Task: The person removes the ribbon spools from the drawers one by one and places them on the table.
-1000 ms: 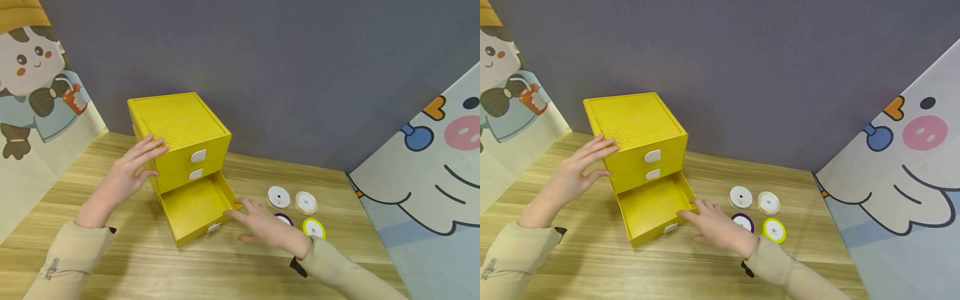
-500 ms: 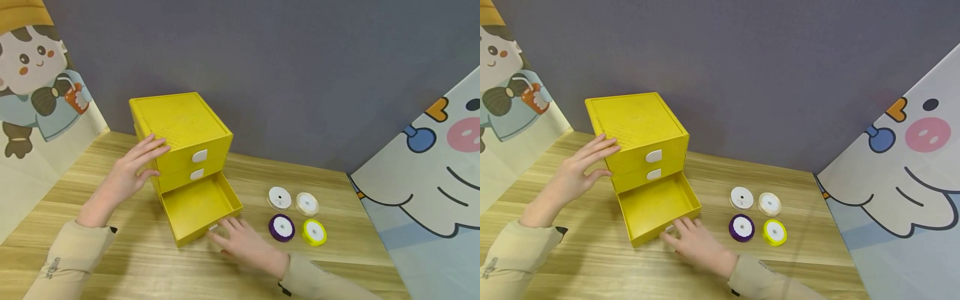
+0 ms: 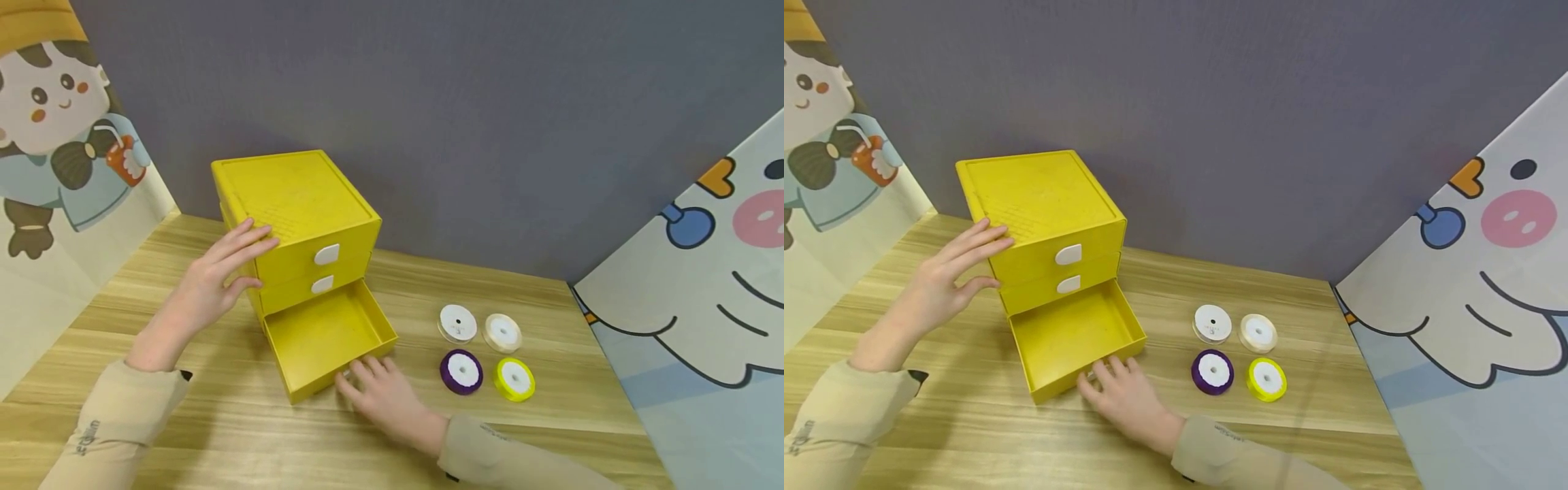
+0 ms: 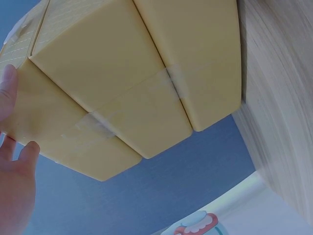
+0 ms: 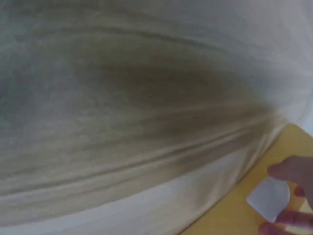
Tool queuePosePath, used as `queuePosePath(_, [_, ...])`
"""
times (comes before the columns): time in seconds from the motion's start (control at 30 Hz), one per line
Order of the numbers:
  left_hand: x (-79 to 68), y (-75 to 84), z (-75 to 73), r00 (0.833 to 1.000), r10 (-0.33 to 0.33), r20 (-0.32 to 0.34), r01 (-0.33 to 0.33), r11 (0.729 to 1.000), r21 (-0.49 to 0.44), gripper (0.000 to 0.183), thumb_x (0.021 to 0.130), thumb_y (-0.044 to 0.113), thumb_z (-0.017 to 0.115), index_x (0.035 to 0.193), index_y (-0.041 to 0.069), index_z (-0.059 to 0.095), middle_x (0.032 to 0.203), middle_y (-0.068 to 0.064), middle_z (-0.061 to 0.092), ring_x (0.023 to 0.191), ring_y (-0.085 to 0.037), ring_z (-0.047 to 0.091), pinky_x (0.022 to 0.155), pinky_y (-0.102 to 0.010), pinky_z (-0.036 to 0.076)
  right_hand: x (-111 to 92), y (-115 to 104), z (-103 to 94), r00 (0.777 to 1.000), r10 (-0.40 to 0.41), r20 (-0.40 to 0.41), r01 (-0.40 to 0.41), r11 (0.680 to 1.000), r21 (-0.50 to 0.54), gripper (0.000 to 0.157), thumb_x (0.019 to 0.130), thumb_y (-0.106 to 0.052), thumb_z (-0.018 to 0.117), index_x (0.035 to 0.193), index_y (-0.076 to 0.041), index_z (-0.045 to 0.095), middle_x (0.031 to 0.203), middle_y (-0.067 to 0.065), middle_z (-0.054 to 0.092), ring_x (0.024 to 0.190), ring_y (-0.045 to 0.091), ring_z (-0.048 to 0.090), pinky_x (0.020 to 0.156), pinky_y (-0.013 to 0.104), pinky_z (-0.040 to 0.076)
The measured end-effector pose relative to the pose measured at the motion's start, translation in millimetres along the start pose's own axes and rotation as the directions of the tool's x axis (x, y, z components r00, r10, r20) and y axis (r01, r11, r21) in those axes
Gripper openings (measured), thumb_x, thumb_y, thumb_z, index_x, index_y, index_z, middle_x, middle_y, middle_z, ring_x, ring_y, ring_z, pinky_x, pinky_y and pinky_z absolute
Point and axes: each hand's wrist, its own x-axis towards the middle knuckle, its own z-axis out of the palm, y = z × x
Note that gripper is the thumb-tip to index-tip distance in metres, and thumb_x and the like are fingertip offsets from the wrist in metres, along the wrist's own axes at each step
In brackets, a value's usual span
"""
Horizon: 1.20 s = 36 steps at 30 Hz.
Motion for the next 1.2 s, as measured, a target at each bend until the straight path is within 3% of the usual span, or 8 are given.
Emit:
queuePosePath(0.17, [0.5,0.3,-0.4,1.0,-0.004,0.003,0.004,1.0,-0.001,0.075,0.056,-0.017,0.08,0.126,0.003,0.061,0.135,-0.017,0.057,0.142,-0.019,0.037,0.108,0.0,0.027,3.4,-5.6,6.7,0.999,0.015,-0.047,-0.02,0.995,-0.1,0.042,0.078,-0.027,0.072,0.118,-0.026,0.057,0.107,-0.001,0.059,0.094,0.016,0.059,0.074,0.026,0.055])
queuePosePath(0.47, [0.9,1.0,-0.8,1.0,-0.008,0.012,0.008,1.0,0.007,0.075,0.057,-0.016,0.08,0.127,0.004,0.061,0.135,-0.017,0.056,0.142,-0.019,0.037,0.11,0.0,0.025,13.1,-1.7,20.7,0.981,-0.01,-0.195,-0.009,0.995,-0.099,0.016,0.088,-0.016,0.055,0.103,-0.022,0.058,0.094,-0.003,0.056,0.079,0.013,0.057,0.064,0.023,0.051])
queuePosePath(0.6, [0.7,1.1,-1.0,1.0,-0.008,0.008,0.008,1.0,0.011,0.075,0.057,-0.016,0.081,0.126,0.004,0.062,0.135,-0.017,0.057,0.142,-0.019,0.037,0.109,0.0,0.025,20.4,2.5,27.2,0.966,-0.018,-0.257,-0.016,0.991,-0.131,0.026,0.091,-0.004,0.039,0.099,-0.021,0.058,0.089,-0.004,0.055,0.074,0.012,0.057,0.06,0.023,0.049])
queuePosePath(0.73, [-0.2,1.1,-1.3,1.0,-0.01,0.008,0.01,1.0,0.013,0.074,0.056,-0.017,0.08,0.126,0.003,0.062,0.134,-0.017,0.057,0.142,-0.02,0.038,0.108,0.001,0.026,30.7,7.2,30.7,0.963,-0.016,-0.27,-0.029,0.986,-0.165,0.035,0.095,0.0,0.029,0.098,-0.021,0.057,0.088,-0.005,0.055,0.073,0.011,0.056,0.059,0.022,0.049])
queuePosePath(0.87, [-1.1,1.0,-1.6,1.0,-0.014,0.013,0.013,1.0,0.014,0.075,0.056,-0.017,0.08,0.126,0.003,0.062,0.135,-0.017,0.056,0.142,-0.021,0.038,0.109,0.0,0.026,41.5,11.7,32.5,0.972,-0.021,-0.233,-0.018,0.986,-0.166,0.028,0.096,-0.004,0.034,0.101,-0.02,0.057,0.091,-0.004,0.057,0.076,0.012,0.057,0.061,0.022,0.049])
queuePosePath(1.03, [-1.0,0.9,-1.8,1.0,-0.014,0.014,0.014,1.0,0.014,0.076,0.056,-0.017,0.08,0.126,0.004,0.062,0.135,-0.017,0.056,0.142,-0.021,0.038,0.109,0.0,0.026,55.5,17.2,36.5,0.982,-0.031,-0.188,-0.007,0.981,-0.196,0.013,0.092,-0.021,0.054,0.105,-0.02,0.056,0.097,-0.003,0.059,0.081,0.013,0.06,0.065,0.023,0.052])
queuePosePath(1.2, [-0.2,0.9,-1.7,1.0,-0.004,0.008,0.004,1.0,0.018,0.075,0.055,-0.016,0.081,0.126,0.003,0.062,0.135,-0.017,0.057,0.141,-0.021,0.038,0.107,0.001,0.027,69.6,24.2,45.8,0.981,-0.04,-0.188,-0.006,0.971,-0.241,0.013,0.092,-0.017,0.058,0.105,-0.02,0.057,0.098,-0.003,0.06,0.081,0.014,0.061,0.069,0.025,0.055])
